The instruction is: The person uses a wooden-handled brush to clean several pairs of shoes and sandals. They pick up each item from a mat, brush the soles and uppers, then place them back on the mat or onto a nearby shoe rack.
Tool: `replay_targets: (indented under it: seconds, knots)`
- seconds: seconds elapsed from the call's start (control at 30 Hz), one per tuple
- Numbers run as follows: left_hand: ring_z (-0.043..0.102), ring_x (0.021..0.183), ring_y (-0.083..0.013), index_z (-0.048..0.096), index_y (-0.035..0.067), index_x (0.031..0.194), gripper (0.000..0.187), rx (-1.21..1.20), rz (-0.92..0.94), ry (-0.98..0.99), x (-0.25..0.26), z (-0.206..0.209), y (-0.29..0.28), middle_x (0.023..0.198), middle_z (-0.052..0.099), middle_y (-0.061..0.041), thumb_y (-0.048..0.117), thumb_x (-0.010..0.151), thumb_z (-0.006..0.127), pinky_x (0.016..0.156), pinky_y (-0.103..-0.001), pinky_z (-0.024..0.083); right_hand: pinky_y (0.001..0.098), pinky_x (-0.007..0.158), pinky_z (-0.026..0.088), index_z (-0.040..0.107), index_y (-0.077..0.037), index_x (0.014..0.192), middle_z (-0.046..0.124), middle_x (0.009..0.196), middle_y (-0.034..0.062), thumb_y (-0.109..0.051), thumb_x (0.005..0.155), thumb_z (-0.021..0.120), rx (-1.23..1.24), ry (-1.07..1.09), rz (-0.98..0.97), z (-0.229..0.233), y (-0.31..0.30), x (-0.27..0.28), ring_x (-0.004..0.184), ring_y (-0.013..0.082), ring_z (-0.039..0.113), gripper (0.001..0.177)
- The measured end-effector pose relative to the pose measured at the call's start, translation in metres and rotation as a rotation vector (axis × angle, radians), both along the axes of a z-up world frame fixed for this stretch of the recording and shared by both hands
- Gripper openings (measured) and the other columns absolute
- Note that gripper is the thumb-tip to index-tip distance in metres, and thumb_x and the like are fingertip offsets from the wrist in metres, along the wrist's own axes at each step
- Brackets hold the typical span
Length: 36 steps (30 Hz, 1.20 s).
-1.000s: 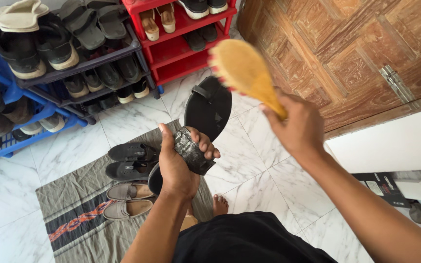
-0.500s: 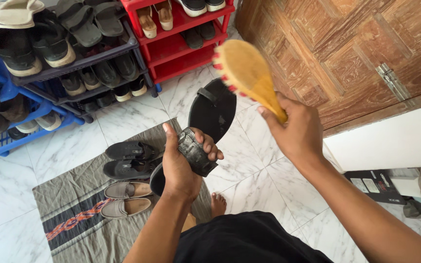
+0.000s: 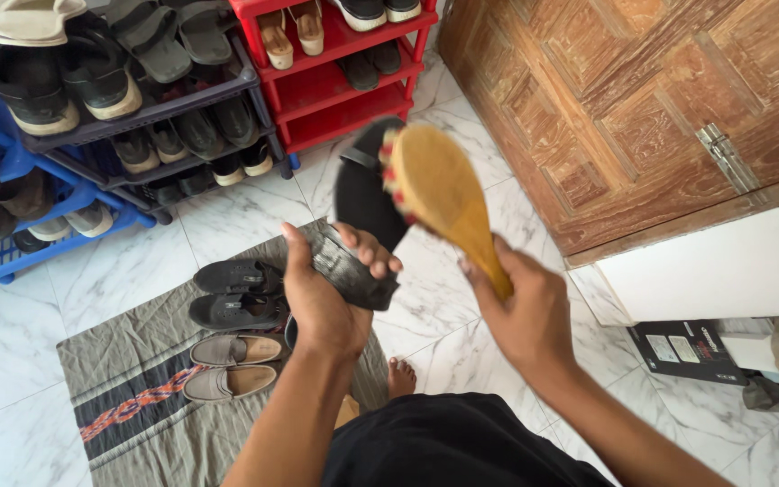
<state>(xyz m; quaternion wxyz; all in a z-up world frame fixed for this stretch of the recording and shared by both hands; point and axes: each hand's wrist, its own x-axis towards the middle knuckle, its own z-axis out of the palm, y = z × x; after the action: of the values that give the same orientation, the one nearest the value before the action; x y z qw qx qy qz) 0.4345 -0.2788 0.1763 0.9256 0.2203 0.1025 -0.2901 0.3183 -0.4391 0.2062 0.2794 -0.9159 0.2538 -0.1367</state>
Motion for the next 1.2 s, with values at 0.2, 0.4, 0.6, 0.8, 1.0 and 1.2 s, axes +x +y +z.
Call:
replay_targets:
  seconds: [0.2,0.4,0.6,0.8,1.0,1.2]
  knots:
    - [0.049,0.07,-0.0247,0.049,0.006,0.085,0.069,-0.147,0.111,-0.035,0.022,-0.008,0.003,0.075,0.049,-0.008,0.067,0.105,0.024,0.081,-0.044,0.047,0.034,0.051,0.053,0.072,0.002,0.115,0.074,0.077,0.017,-0.027,0.09,0.07,0.114,0.033,0.123,-0.029,0.006,-0.048,0.056,0.0201,0.07,0.039]
    - [0.048,0.07,-0.0248,0.047,0.005,0.086,0.07,-0.244,0.196,0.016,0.03,-0.004,-0.008,0.075,0.048,-0.009,0.068,0.104,0.022,0.088,-0.044,0.049,0.0302,0.044,0.041,0.075,-0.003,0.109,0.066,0.067,0.0182,-0.033,0.092,0.075,0.591,0.456,-0.101,-0.051,-0.001,-0.045,0.047,0.0143,0.052,0.034]
    - [0.048,0.067,-0.0267,0.046,0.004,0.083,0.07,-0.353,0.265,0.159,0.029,0.012,-0.038,0.073,0.048,-0.011,0.066,0.103,0.02,0.087,-0.047,0.051,0.0216,0.038,0.035,0.064,-0.002,0.115,0.076,0.092,-0.0041,-0.02,0.08,0.08,1.237,0.13,-0.161,-0.044,0.022,-0.003,0.042,0.004,0.042,0.043]
    - [0.05,0.069,-0.0281,0.047,0.003,0.084,0.07,-0.381,0.324,0.26,0.026,0.023,-0.058,0.075,0.049,-0.012,0.065,0.103,0.02,0.092,-0.051,0.054,0.0231,0.043,0.039,0.063,0.0,0.114,0.059,0.078,0.0016,-0.004,0.086,0.073,1.487,-0.08,-0.183,-0.046,0.037,0.014,0.047,0.0045,0.046,0.03]
    - [0.059,0.079,-0.034,0.052,0.001,0.088,0.071,-0.387,0.337,0.341,0.016,0.018,-0.06,0.082,0.058,-0.017,0.065,0.101,0.024,0.097,-0.055,0.054,0.0244,0.044,0.04,0.064,-0.001,0.114,0.057,0.074,0.0019,0.002,0.086,0.069,1.484,-0.076,-0.183,-0.058,0.031,0.011,0.048,0.0058,0.046,0.028]
    - [0.061,0.119,-0.0347,0.056,-0.002,0.107,0.07,0.138,-0.141,0.233,0.012,0.015,-0.035,0.126,0.062,-0.026,0.067,0.107,0.042,0.104,-0.043,0.048,0.023,0.044,0.038,0.062,-0.005,0.111,0.058,0.076,-0.0007,-0.005,0.085,0.076,1.428,-0.146,-0.313,-0.066,0.027,0.007,0.046,0.0045,0.044,0.029]
